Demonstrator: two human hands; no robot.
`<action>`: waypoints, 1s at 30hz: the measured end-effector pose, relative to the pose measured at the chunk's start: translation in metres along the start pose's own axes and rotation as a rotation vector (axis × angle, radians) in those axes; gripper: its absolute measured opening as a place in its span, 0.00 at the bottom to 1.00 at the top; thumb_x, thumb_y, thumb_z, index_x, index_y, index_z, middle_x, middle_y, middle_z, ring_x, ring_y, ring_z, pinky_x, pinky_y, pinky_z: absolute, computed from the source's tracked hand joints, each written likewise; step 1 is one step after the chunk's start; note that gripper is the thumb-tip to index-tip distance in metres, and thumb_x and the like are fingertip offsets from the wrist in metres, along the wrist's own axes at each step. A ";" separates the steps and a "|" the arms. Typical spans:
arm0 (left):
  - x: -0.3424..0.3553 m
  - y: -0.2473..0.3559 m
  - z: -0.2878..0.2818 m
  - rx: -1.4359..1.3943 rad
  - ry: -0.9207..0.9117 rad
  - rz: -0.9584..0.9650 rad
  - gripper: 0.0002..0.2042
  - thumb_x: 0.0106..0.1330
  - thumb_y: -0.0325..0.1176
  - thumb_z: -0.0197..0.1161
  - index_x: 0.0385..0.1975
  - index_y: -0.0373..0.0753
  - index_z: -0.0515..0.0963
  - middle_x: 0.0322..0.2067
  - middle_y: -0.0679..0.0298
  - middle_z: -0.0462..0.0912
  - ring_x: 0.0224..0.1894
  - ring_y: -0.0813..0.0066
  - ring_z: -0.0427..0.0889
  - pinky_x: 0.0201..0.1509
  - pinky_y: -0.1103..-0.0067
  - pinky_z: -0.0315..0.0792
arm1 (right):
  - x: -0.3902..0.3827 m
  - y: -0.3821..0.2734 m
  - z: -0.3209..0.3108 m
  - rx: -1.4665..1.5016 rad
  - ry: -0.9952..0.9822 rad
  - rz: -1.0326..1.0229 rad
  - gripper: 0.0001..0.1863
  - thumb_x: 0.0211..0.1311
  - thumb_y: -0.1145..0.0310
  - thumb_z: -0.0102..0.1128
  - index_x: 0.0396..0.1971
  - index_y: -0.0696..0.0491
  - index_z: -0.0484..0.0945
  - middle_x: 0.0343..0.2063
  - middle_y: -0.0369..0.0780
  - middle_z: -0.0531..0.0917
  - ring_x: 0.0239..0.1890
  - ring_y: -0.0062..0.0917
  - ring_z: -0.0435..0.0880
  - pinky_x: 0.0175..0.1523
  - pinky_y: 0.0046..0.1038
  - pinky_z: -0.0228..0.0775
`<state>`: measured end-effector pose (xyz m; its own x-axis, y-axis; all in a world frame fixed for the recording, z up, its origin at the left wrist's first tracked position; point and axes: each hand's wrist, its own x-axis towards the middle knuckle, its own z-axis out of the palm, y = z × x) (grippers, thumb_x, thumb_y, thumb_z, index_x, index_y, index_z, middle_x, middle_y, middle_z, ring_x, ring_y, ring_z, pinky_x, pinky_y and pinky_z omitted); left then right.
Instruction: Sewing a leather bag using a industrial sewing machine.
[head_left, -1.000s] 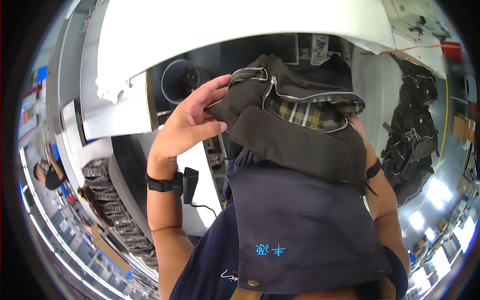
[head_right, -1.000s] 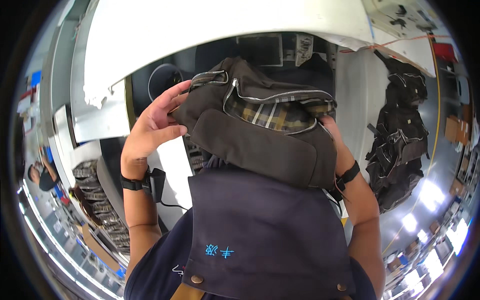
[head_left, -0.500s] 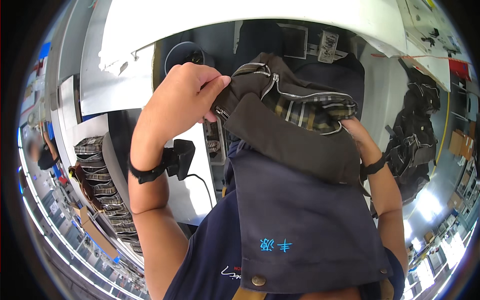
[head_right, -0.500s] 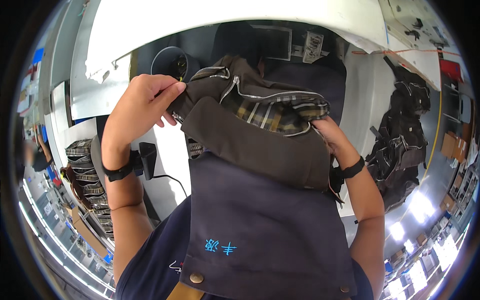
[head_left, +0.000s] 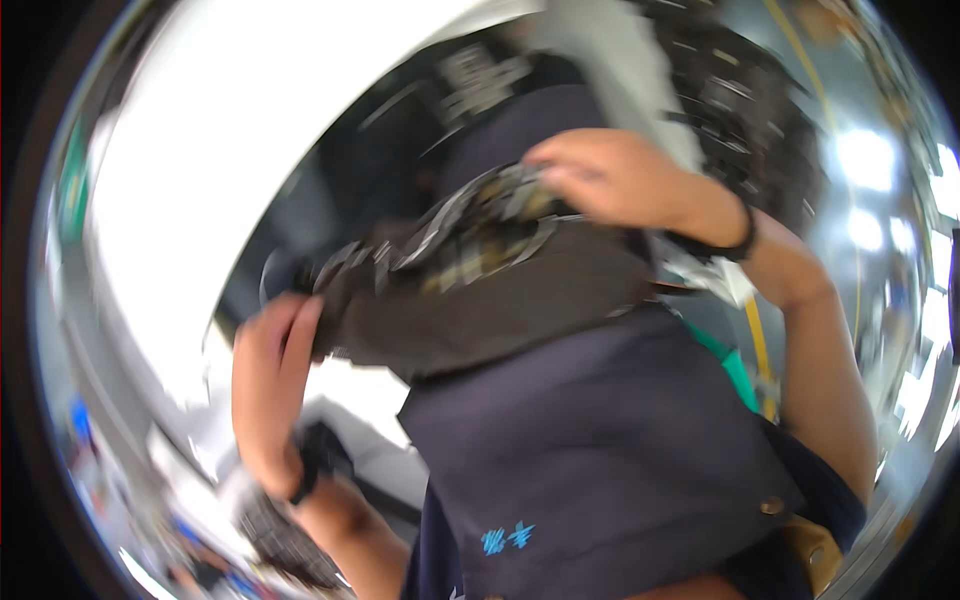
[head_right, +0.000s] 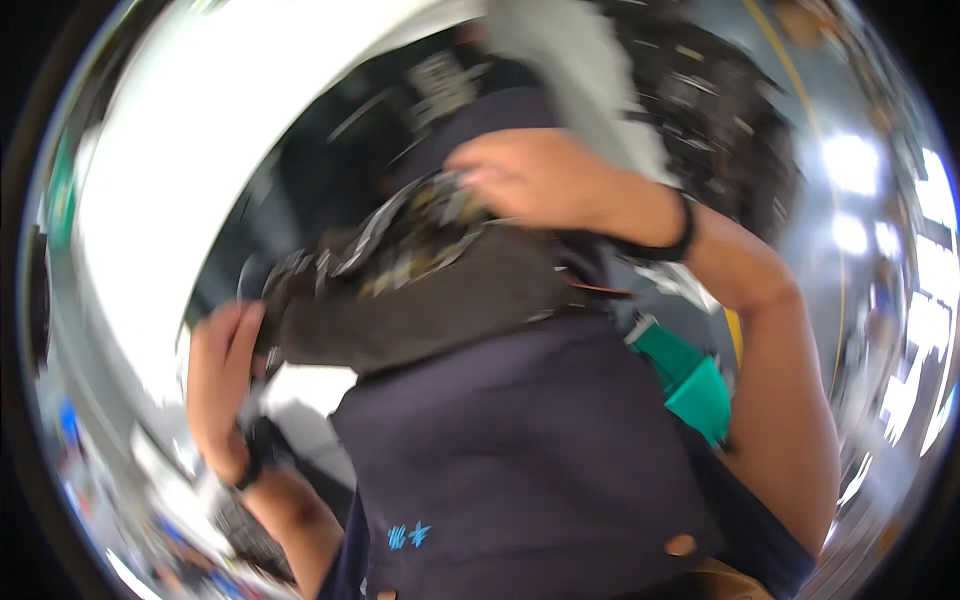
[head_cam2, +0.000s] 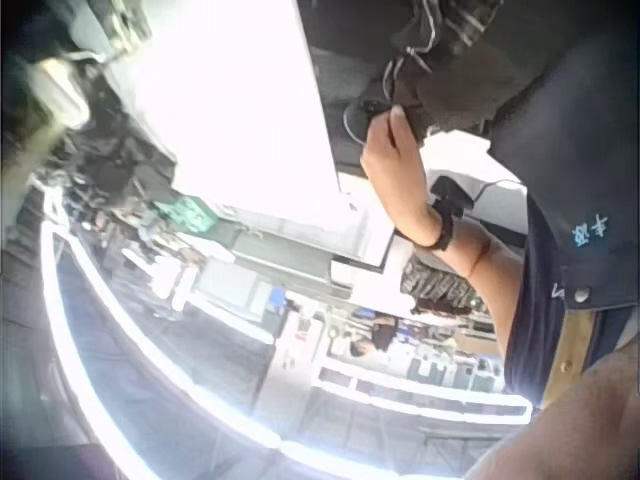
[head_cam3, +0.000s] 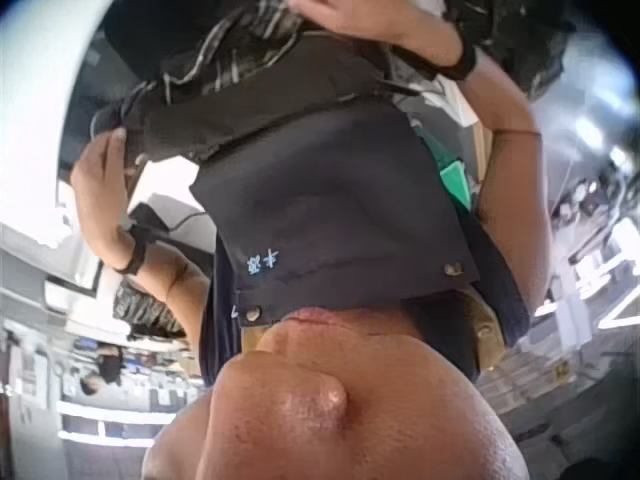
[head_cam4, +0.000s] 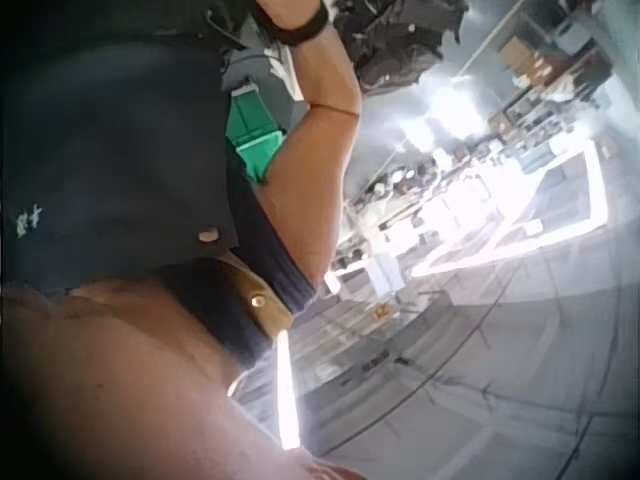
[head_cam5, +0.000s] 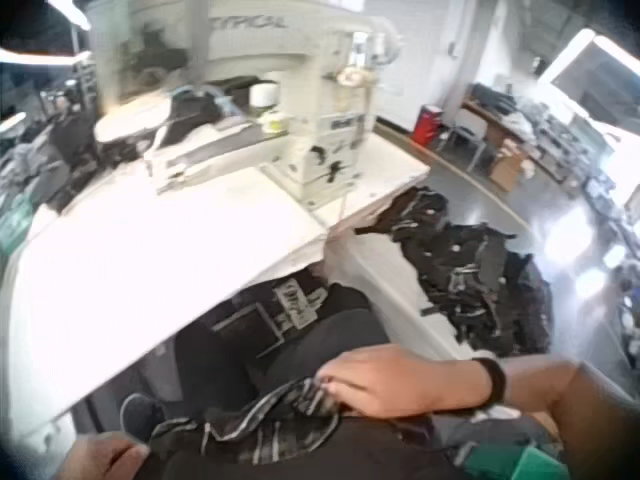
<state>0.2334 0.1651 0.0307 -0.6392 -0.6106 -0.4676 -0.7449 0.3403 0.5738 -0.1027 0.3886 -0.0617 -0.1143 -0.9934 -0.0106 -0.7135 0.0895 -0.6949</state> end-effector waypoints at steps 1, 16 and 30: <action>-0.002 0.003 0.001 0.000 -0.003 -0.067 0.12 0.77 0.34 0.57 0.37 0.30 0.80 0.23 0.61 0.77 0.22 0.77 0.73 0.23 0.77 0.67 | 0.004 -0.012 0.006 -0.136 0.171 -0.277 0.14 0.70 0.64 0.57 0.48 0.55 0.83 0.42 0.45 0.87 0.46 0.41 0.86 0.53 0.38 0.79; -0.016 -0.079 -0.024 -0.594 -0.526 -0.108 0.35 0.66 0.29 0.69 0.73 0.37 0.64 0.53 0.58 0.83 0.28 0.82 0.78 0.30 0.86 0.70 | -0.033 -0.030 0.063 0.489 -0.219 -0.027 0.35 0.62 0.43 0.66 0.52 0.62 0.82 0.47 0.54 0.85 0.57 0.48 0.81 0.62 0.43 0.73; 0.012 -0.051 0.096 -0.229 0.497 0.380 0.22 0.82 0.43 0.45 0.57 0.28 0.75 0.50 0.47 0.80 0.47 0.58 0.81 0.52 0.66 0.75 | -0.014 0.011 0.056 1.107 -0.524 0.329 0.23 0.60 0.65 0.74 0.51 0.62 0.81 0.42 0.43 0.88 0.45 0.25 0.87 0.49 0.29 0.79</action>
<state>0.2457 0.2093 -0.0689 -0.6442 -0.7538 0.1299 -0.3907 0.4703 0.7913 -0.0699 0.3993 -0.1092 0.2913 -0.8677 -0.4028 0.2834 0.4804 -0.8300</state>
